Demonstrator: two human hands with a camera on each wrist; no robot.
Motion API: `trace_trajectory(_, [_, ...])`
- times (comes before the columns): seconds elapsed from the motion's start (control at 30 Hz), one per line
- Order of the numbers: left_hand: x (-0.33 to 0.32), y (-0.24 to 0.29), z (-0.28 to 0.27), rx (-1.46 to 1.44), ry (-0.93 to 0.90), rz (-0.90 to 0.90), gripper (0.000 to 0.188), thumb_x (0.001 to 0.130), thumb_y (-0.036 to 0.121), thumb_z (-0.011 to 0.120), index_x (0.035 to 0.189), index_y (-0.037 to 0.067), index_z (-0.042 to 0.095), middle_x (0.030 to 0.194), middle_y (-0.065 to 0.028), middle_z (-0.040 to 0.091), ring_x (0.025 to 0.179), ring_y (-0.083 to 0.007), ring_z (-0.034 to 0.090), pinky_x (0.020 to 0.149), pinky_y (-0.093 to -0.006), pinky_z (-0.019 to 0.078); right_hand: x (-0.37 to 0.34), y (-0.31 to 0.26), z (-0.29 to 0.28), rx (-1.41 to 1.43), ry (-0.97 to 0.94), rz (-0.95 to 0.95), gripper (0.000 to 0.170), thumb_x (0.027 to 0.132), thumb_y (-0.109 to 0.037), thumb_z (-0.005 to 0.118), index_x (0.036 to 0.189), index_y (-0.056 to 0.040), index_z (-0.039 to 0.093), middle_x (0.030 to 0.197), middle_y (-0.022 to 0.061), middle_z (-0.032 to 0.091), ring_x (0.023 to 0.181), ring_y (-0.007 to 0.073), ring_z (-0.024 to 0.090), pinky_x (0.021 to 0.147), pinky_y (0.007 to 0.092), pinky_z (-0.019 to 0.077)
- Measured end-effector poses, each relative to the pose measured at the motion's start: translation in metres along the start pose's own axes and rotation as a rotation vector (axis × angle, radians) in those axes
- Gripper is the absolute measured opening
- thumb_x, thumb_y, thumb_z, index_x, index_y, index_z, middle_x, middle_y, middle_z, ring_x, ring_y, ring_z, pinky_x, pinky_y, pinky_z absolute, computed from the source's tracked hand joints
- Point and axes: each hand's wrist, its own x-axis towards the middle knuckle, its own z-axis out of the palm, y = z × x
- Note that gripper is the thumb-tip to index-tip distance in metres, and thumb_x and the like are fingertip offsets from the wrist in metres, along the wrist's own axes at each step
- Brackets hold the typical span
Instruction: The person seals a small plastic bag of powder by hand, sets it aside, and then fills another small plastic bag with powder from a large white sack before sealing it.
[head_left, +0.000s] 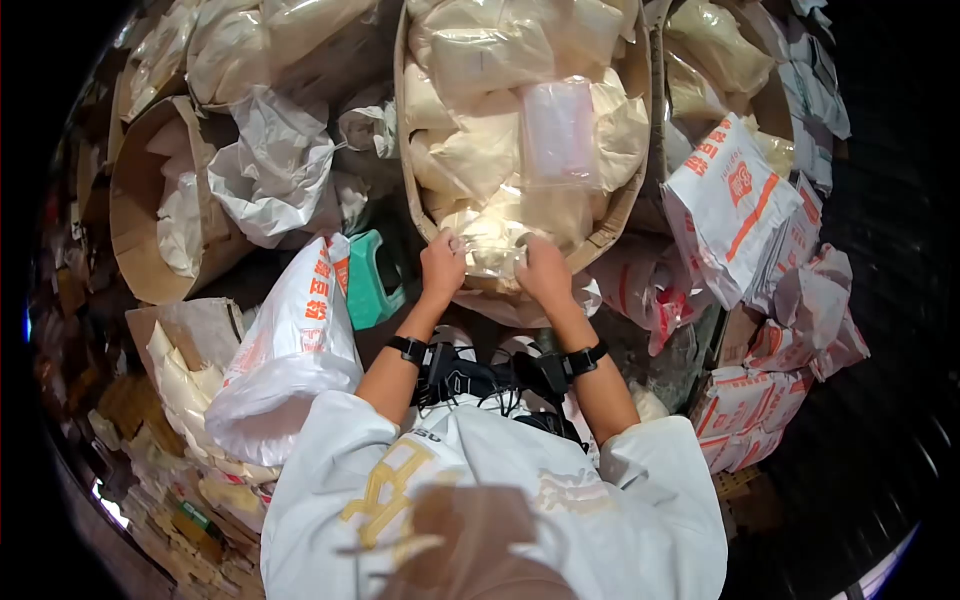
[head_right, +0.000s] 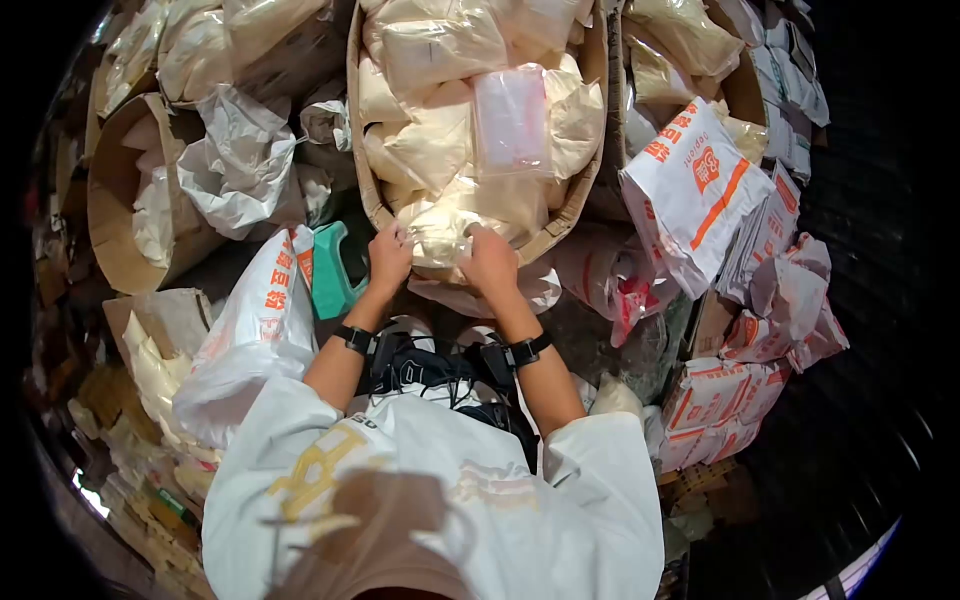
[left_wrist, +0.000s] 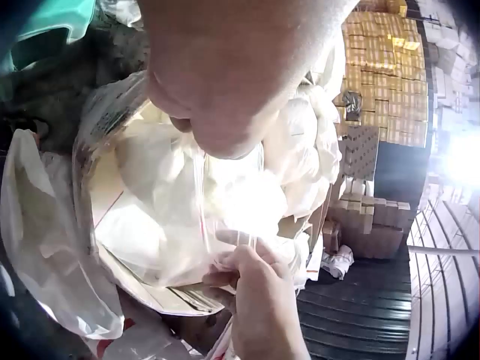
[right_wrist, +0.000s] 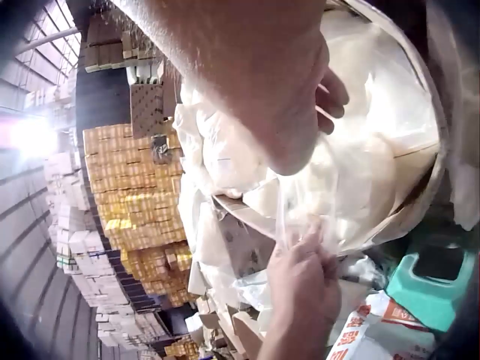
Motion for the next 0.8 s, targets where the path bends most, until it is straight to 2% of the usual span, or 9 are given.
trace_trajectory(0.07, [0.001,-0.01,0.011,-0.144,0.08,-0.017,0.014,0.08,0.01,0.061,0.088,0.0,0.057,0.074,-0.0218,0.058,0.068,-0.0407,0.058,0.066,-0.0405,0.0485,0.003,-0.003,0.003,-0.058,0.056,-0.159,0.038,0.081,-0.025,0.066,0.113,-0.0051,0.061,0.096,0.0206,0.066,0.091,0.0413,0.063,0.079,0.0476,0.0512])
trace_trajectory(0.17, [-0.004,0.015,-0.004,-0.098,-0.067,-0.082,0.014,0.079,0.007,0.062,0.09,0.0,0.059,0.078,-0.024,0.059,0.073,-0.0426,0.06,0.067,-0.0405,0.0496,0.019,-0.02,0.012,-0.088,-0.112,-0.081,0.038,0.079,-0.028,0.07,0.106,-0.0035,0.059,0.101,0.0214,0.065,0.096,0.0408,0.063,0.08,0.0489,0.0509])
trace_trajectory(0.27, [0.0,0.01,-0.008,0.065,-0.174,-0.017,0.011,0.078,0.004,0.06,0.088,0.0,0.059,0.079,-0.0243,0.061,0.073,-0.0432,0.061,0.066,-0.0408,0.0493,0.037,-0.008,0.047,-0.128,-0.09,-0.05,0.022,0.082,-0.019,0.065,0.095,-0.0036,0.056,0.095,0.0215,0.066,0.091,0.0418,0.064,0.075,0.0516,0.0507])
trace_trajectory(0.47, [0.01,-0.01,-0.025,0.161,-0.083,0.024,0.006,0.073,0.0,0.058,0.078,-0.002,0.054,0.07,-0.0213,0.053,0.066,-0.0381,0.057,0.062,-0.0395,0.0458,0.048,0.003,0.063,-0.188,0.001,0.076,0.006,0.081,-0.008,0.056,0.086,-0.0066,0.059,0.078,0.0198,0.066,0.08,0.0435,0.065,0.069,0.0535,0.0498])
trace_trajectory(0.5, [0.01,-0.013,-0.028,0.195,0.002,0.139,0.009,0.074,-0.002,0.058,0.082,-0.001,0.056,0.073,-0.0203,0.056,0.068,-0.0377,0.058,0.062,-0.0415,0.0461,0.05,0.004,0.063,-0.178,0.014,0.079,0.005,0.08,-0.008,0.057,0.085,-0.0067,0.059,0.077,0.0201,0.065,0.079,0.0435,0.065,0.069,0.0535,0.0496])
trace_trajectory(0.6, [0.01,-0.011,-0.031,0.145,0.111,0.101,0.017,0.073,-0.003,0.059,0.089,0.0,0.057,0.075,-0.0184,0.058,0.072,-0.0382,0.06,0.066,-0.0429,0.0483,0.056,0.009,0.052,-0.106,-0.058,-0.004,0.005,0.081,-0.008,0.056,0.086,-0.0073,0.058,0.078,0.0201,0.064,0.08,0.043,0.064,0.067,0.0529,0.0477])
trace_trajectory(0.63, [0.011,-0.018,-0.03,0.215,0.182,0.174,0.018,0.079,-0.001,0.06,0.097,0.001,0.057,0.071,-0.0144,0.062,0.064,-0.0314,0.062,0.061,-0.0391,0.0499,0.057,0.009,0.049,-0.101,-0.069,-0.029,0.005,0.081,-0.007,0.056,0.086,-0.0073,0.057,0.078,0.0198,0.064,0.079,0.0428,0.063,0.067,0.0526,0.0473])
trace_trajectory(0.73, [0.005,-0.006,-0.038,-0.144,-0.132,-0.459,0.015,0.087,0.004,0.062,0.101,0.001,0.059,0.067,-0.0127,0.063,0.055,-0.022,0.063,0.053,-0.033,0.0491,0.054,0.003,0.039,-0.138,-0.066,-0.137,0.007,0.08,-0.007,0.057,0.087,-0.0077,0.056,0.078,0.0189,0.063,0.079,0.0419,0.063,0.067,0.0512,0.0471])
trace_trajectory(0.8, [0.001,-0.018,-0.032,-0.214,-0.143,-0.426,0.023,0.089,0.012,0.065,0.109,0.002,0.06,0.072,-0.0136,0.068,0.057,-0.019,0.066,0.053,-0.0324,0.0505,0.05,-0.006,0.031,-0.094,-0.096,-0.175,0.008,0.08,-0.008,0.059,0.088,-0.0077,0.056,0.078,0.0187,0.063,0.079,0.0417,0.063,0.067,0.0505,0.0473])
